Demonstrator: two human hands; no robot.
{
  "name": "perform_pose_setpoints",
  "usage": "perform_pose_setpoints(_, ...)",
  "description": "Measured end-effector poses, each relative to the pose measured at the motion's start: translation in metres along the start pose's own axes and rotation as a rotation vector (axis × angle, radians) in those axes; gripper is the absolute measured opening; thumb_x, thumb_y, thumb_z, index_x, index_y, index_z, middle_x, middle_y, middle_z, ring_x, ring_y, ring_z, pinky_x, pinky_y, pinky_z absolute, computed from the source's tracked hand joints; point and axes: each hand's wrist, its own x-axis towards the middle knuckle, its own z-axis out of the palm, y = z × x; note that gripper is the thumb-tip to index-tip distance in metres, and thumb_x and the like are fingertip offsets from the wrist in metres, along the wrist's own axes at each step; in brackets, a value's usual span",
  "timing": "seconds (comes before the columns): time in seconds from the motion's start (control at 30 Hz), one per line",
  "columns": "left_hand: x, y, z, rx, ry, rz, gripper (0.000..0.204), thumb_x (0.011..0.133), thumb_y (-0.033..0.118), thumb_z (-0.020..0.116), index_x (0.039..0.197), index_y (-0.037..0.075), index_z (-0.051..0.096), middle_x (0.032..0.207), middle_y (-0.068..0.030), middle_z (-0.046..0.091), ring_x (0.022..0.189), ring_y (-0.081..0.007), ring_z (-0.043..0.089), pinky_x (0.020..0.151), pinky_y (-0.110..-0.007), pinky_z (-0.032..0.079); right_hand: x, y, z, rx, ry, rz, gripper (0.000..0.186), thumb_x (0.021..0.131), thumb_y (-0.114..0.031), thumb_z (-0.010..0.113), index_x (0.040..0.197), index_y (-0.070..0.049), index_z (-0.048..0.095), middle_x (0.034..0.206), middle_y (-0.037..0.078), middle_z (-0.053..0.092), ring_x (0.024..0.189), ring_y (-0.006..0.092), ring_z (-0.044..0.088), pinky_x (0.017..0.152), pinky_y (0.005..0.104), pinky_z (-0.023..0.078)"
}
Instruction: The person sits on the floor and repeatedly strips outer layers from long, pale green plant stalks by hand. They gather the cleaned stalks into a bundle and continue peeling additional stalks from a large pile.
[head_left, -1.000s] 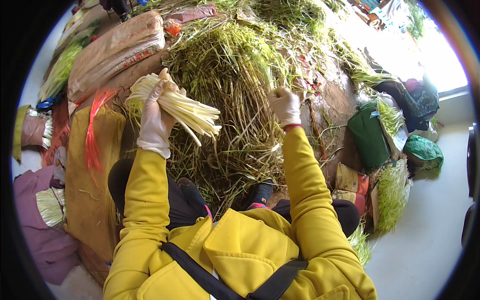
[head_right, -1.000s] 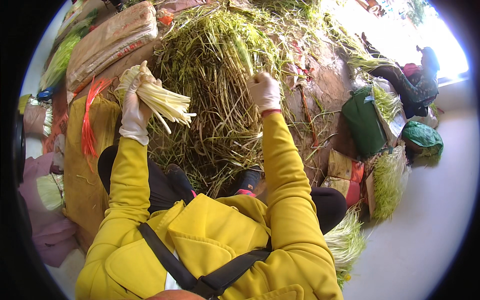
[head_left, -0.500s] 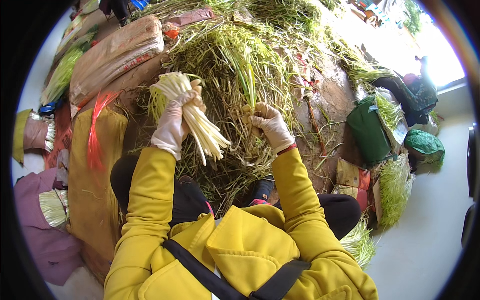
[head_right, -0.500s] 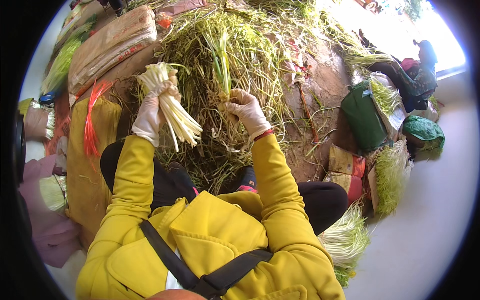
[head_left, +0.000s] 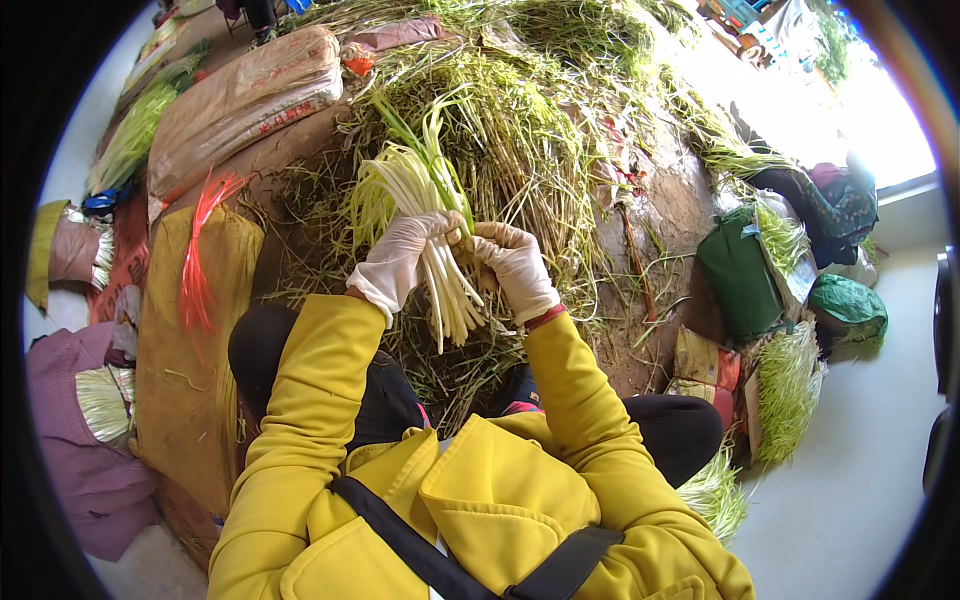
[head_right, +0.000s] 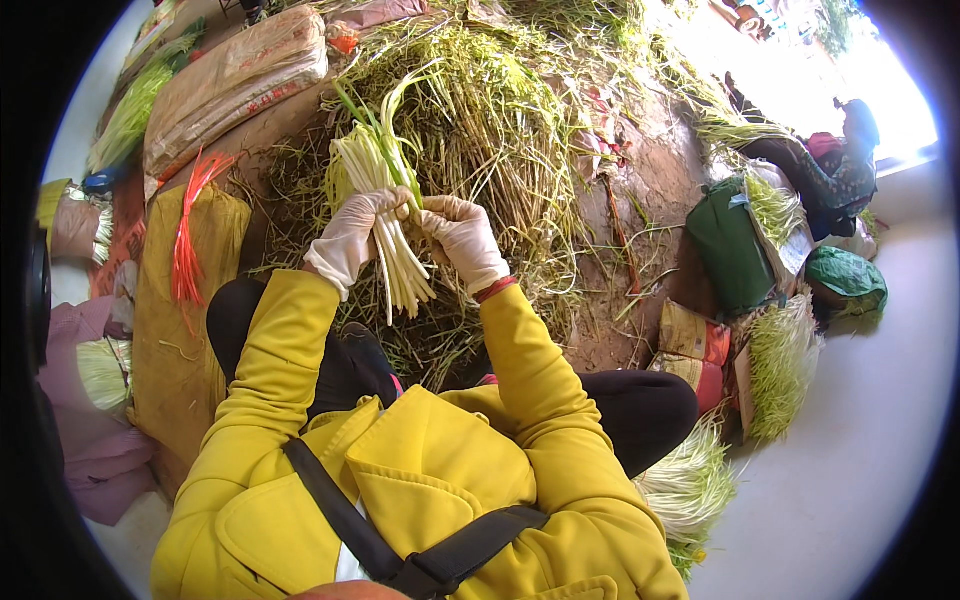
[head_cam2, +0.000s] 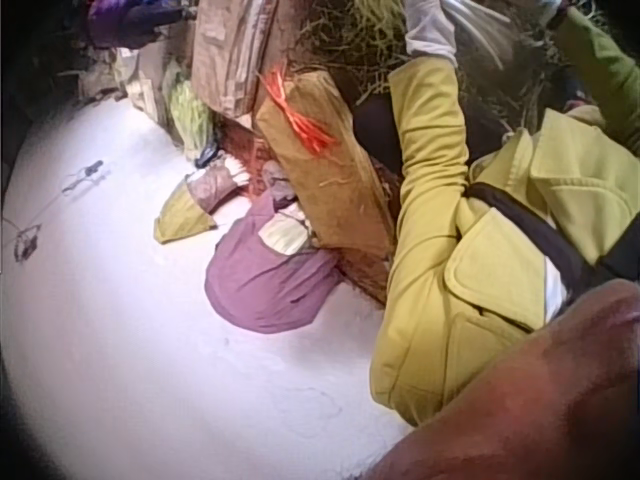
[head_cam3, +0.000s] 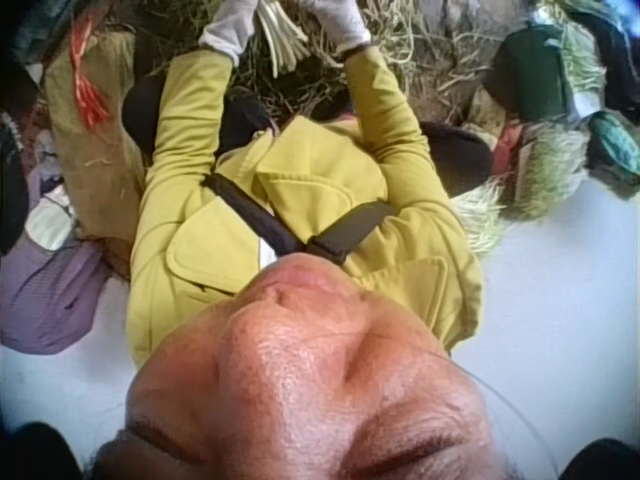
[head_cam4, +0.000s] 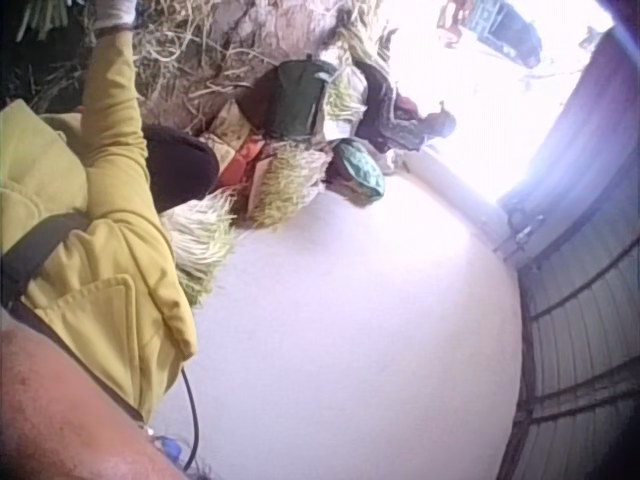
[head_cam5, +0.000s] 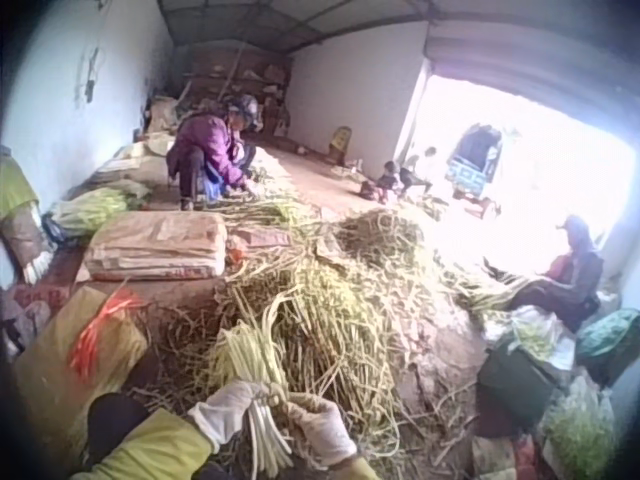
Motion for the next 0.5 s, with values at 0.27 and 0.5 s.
perform_pose_setpoints(0.27,-0.008,0.019,0.001,-0.083,-0.028,0.186,0.032,0.074,0.005,0.074,0.105,0.004,0.064,0.102,-0.0083,0.065,0.080,-0.0178,0.064,0.071,-0.033,0.058,0.002,0.034,-0.068,0.010,0.398,-0.143,0.008,0.083,-0.016,0.072,0.083,-0.009,0.068,0.066,0.001,0.062,0.046,0.0066,0.050,0.039,0.0199,0.039)
perform_pose_setpoints(0.5,-0.012,0.033,0.001,0.221,0.034,0.312,0.028,0.080,0.002,0.066,0.106,0.006,0.059,0.087,-0.0048,0.064,0.069,-0.0158,0.063,0.063,-0.029,0.055,-0.019,0.021,-0.158,-1.264,0.585,0.309,0.029,0.084,-0.026,0.071,0.107,-0.008,0.069,0.089,0.006,0.069,0.069,0.0072,0.059,0.065,0.0273,0.052)
